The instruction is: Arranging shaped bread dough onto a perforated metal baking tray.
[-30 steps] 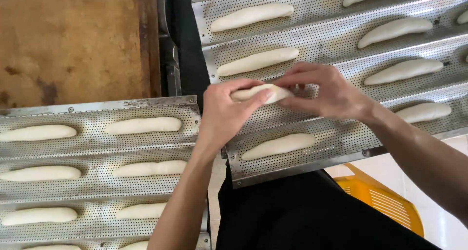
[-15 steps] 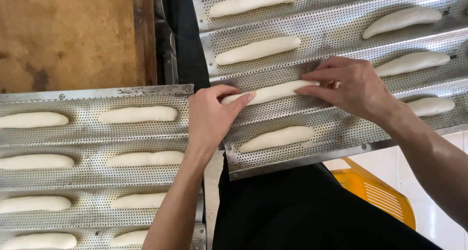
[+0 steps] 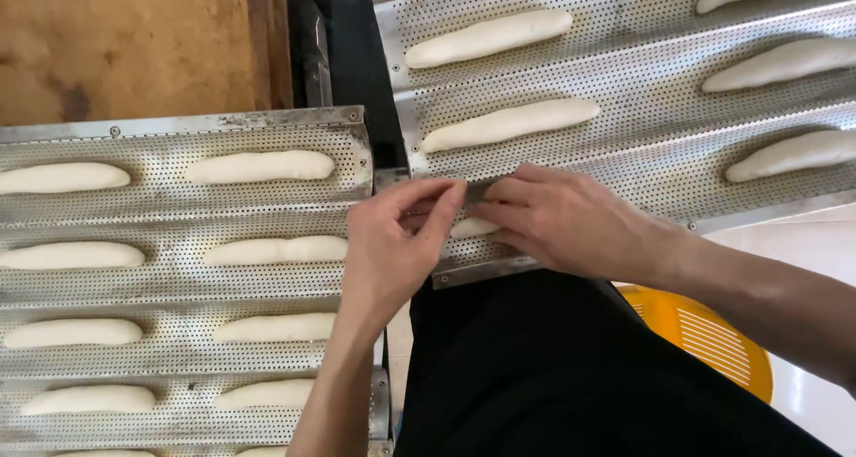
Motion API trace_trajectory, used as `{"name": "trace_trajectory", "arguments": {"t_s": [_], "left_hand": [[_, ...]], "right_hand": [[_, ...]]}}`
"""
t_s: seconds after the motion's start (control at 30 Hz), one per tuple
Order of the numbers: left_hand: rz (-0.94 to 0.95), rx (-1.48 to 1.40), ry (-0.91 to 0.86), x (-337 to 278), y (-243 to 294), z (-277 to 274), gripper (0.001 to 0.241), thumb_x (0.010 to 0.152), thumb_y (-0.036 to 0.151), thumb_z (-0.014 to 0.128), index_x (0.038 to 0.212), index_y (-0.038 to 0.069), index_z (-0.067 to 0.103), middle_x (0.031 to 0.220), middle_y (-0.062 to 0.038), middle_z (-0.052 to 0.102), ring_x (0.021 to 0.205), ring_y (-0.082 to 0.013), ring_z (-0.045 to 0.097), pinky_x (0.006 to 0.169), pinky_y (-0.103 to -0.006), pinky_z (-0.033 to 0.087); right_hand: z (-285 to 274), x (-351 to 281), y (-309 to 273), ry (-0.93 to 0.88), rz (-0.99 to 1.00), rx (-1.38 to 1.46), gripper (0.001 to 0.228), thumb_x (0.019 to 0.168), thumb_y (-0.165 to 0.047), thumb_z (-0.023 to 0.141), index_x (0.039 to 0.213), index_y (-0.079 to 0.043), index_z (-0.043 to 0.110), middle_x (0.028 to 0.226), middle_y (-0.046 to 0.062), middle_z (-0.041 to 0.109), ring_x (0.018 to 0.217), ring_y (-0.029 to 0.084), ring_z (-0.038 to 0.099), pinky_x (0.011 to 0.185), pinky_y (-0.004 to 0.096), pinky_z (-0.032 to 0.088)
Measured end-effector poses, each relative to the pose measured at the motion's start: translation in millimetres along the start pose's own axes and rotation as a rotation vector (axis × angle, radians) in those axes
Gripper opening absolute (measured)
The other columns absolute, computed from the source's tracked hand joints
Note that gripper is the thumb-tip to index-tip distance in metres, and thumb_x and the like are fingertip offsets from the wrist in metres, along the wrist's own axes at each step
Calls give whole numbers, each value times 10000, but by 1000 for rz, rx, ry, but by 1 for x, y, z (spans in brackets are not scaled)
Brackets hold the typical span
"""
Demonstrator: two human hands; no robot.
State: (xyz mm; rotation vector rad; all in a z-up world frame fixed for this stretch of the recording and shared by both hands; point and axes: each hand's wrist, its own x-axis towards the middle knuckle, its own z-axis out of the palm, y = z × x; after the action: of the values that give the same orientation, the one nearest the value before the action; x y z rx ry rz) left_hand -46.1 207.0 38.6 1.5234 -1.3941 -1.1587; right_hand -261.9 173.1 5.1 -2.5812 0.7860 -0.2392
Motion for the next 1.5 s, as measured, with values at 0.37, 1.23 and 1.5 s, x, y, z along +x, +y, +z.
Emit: {"name": "trace_trajectory", "arguments": {"t_s": [0.37, 1.23, 1.5], "left_hand": [[-290, -16, -448, 11, 3, 48, 657, 828, 532, 565, 1148, -3, 773, 882, -85, 804, 597, -107, 587, 509, -240, 425], [-254, 200, -55, -13, -5, 9, 293, 769, 198, 833, 979, -4, 808, 720, -31, 791, 542, -74, 599, 501, -211, 500], [-168, 161, 106, -17, 2, -12, 290, 810, 185, 813, 1031, 0, 775, 895, -128, 809, 723, -163, 770, 630, -225, 648]], "right_hand": [[-37, -50, 19, -23, 226, 155, 371, 810, -272, 757, 1174, -203, 746, 1290, 15, 716, 1095, 231, 712, 929, 400, 588], [-18, -89, 33, 287, 511, 238, 262, 809, -147, 837, 1045, -38, 803, 1003, 120, 772, 540, 142, 625, 419, 230, 489], [-56, -109, 79, 201, 597, 268, 219, 903, -109, 766, 1115, -57, 789, 885, 81, 786, 461, 119, 569, 348, 230, 400]]}}
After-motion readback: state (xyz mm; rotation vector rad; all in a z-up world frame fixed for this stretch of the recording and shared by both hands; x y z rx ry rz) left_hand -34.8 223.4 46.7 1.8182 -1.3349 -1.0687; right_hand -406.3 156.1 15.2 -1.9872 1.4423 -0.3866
